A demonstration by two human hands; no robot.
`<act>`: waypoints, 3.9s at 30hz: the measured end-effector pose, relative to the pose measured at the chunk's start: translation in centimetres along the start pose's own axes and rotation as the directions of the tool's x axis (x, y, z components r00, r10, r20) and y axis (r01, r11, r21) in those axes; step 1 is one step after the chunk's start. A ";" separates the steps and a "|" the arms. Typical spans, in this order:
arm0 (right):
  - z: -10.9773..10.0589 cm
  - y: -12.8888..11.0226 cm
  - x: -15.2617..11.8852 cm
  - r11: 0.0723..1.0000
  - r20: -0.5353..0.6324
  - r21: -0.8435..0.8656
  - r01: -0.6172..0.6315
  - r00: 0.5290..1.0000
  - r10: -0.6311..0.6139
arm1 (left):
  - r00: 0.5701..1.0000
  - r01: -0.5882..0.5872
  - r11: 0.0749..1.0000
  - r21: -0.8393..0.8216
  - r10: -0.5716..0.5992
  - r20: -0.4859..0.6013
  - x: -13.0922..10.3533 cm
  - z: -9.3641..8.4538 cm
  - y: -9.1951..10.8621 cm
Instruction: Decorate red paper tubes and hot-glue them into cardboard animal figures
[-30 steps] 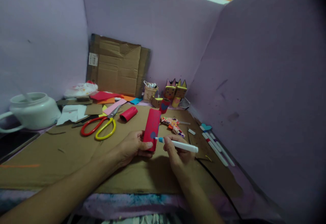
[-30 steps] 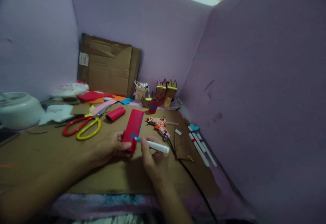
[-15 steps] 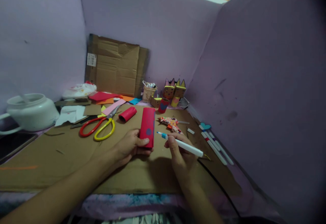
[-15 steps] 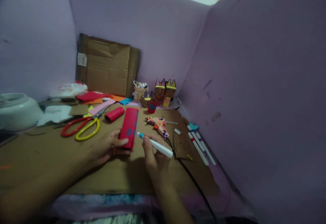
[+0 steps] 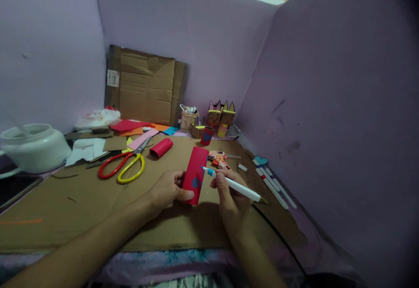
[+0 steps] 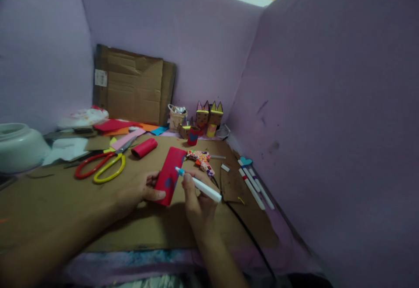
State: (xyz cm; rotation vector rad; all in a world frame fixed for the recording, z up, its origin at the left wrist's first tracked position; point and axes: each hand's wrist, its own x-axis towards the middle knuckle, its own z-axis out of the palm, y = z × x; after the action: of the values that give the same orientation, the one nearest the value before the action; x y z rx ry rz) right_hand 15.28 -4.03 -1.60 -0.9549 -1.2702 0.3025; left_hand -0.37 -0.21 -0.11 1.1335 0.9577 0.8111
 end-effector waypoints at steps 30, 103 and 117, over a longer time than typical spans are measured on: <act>-0.1 -0.2 0.2 0.985 0.097 -0.146 0.096 0.992 -0.082 | 0.998 0.066 0.992 0.110 -0.064 -0.026 -0.6 0.6 0.7; -0.2 -0.1 0.0 0.991 0.084 -0.128 0.042 0.996 -0.032 | 0.997 0.065 0.994 0.088 -0.062 -0.042 0.1 0.1 -0.2; 0.0 0.1 0.1 0.990 0.074 -0.126 0.056 0.996 -0.047 | 0.997 0.071 0.996 0.051 -0.071 -0.001 -0.4 0.4 0.5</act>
State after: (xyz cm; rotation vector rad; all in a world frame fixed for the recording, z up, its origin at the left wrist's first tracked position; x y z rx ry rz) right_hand 15.36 -3.95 -1.60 -1.0259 -1.3903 0.2180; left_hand -0.22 -0.57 0.53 1.1377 1.0172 0.7321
